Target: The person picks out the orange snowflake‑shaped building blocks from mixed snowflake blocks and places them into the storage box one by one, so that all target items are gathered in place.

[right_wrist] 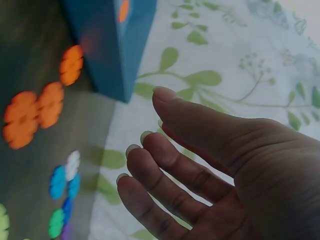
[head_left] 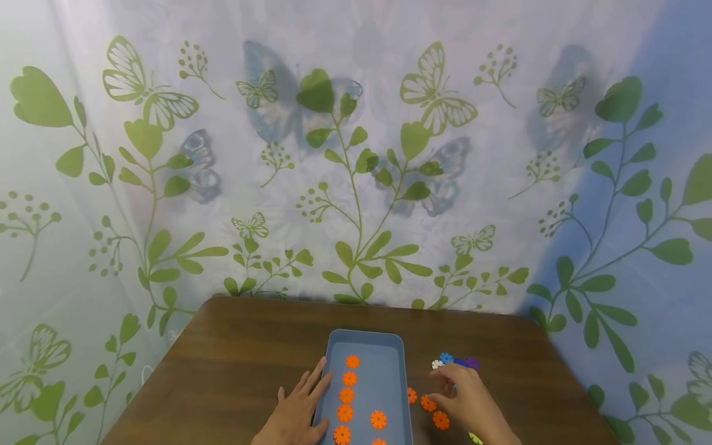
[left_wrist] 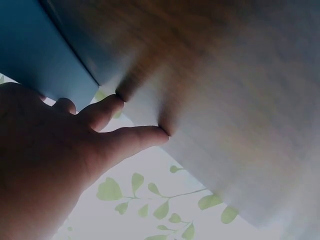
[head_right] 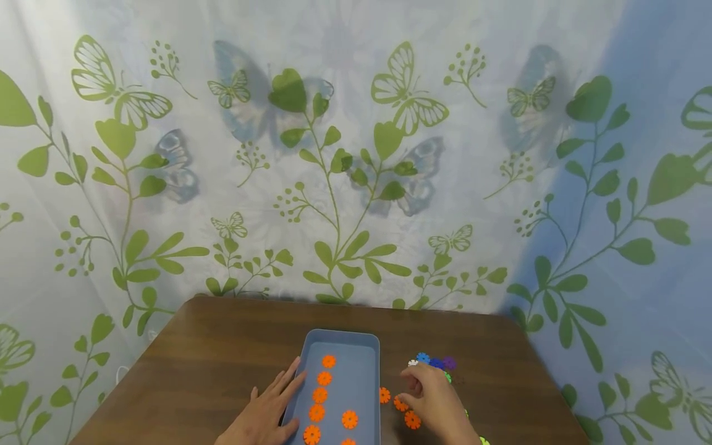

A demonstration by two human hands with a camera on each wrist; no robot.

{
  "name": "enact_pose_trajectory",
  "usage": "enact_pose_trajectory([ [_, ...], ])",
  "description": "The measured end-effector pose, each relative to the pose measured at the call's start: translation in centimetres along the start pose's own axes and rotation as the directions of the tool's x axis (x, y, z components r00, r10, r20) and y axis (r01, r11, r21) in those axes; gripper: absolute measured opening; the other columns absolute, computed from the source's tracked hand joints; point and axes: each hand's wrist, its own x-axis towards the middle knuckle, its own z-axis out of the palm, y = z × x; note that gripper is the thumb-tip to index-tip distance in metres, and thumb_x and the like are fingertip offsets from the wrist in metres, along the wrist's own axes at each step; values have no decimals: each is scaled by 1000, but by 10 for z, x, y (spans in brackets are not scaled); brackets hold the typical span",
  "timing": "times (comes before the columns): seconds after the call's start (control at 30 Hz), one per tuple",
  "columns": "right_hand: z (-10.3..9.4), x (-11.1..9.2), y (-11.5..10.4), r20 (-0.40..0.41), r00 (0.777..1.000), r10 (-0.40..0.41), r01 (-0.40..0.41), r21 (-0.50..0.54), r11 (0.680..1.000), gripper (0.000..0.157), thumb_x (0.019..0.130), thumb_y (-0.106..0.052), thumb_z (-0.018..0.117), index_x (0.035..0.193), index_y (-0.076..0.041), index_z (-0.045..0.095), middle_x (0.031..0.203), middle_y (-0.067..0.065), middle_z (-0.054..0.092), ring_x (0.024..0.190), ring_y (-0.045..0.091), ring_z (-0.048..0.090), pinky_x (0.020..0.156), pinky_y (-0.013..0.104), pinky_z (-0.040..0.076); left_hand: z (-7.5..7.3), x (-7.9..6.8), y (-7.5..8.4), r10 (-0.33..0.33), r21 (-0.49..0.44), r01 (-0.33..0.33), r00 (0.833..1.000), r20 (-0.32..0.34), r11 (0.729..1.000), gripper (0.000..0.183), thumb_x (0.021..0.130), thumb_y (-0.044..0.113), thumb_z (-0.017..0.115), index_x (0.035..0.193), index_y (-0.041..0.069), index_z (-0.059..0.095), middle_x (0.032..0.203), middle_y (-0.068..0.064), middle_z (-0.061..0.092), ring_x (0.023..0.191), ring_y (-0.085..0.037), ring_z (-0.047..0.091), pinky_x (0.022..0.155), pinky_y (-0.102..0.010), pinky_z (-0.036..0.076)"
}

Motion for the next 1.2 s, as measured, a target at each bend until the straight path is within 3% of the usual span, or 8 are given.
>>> enact_pose_trajectory([
  [0.2,-1,-12,22,35,998,51,-51,8,999,29,78,-7,94,102,-2,77,87,2,73,73,7,64,65,29,58,-5,1,4,-4,-1,4,1000,-5,1000,77,98,35,69,167,11,42,181,-7,18,152,-56,39,91,-99,23],
  [0.4,0,-18,30,82,988,128,-132,45,990,33,78,-6,93,105,2,76,87,0,70,74,7,62,65,26,56,-14,0,13,2,16,-2,1000,2,1000,78,98,33,70,167,9,41,180,-10,20,150,-58,39,91,-99,24],
  [0.67,11,-20,40,145,969,199,-211,75,975,29,78,-6,94,100,-1,76,84,-1,68,71,5,60,63,25,53,-12,0,12,4,33,-3,1000,-5,999,77,99,32,69,167,9,41,180,-10,20,150,-57,40,91,-98,25],
  [1.0,20,-24,45,134,972,193,-203,68,977,28,77,-11,97,95,-4,77,80,-3,64,70,3,55,61,26,51,-14,-2,18,-11,44,11,1000,6,999,80,96,32,71,166,7,42,179,-13,23,150,-55,41,91,-98,27],
  [1.2,23,-25,47,186,947,261,-275,53,960,28,77,-10,97,95,-4,76,81,-3,64,71,6,56,62,25,51,-11,-3,15,-6,40,6,1000,12,999,79,97,34,70,166,8,41,180,-10,22,150,-56,41,91,-98,27],
])
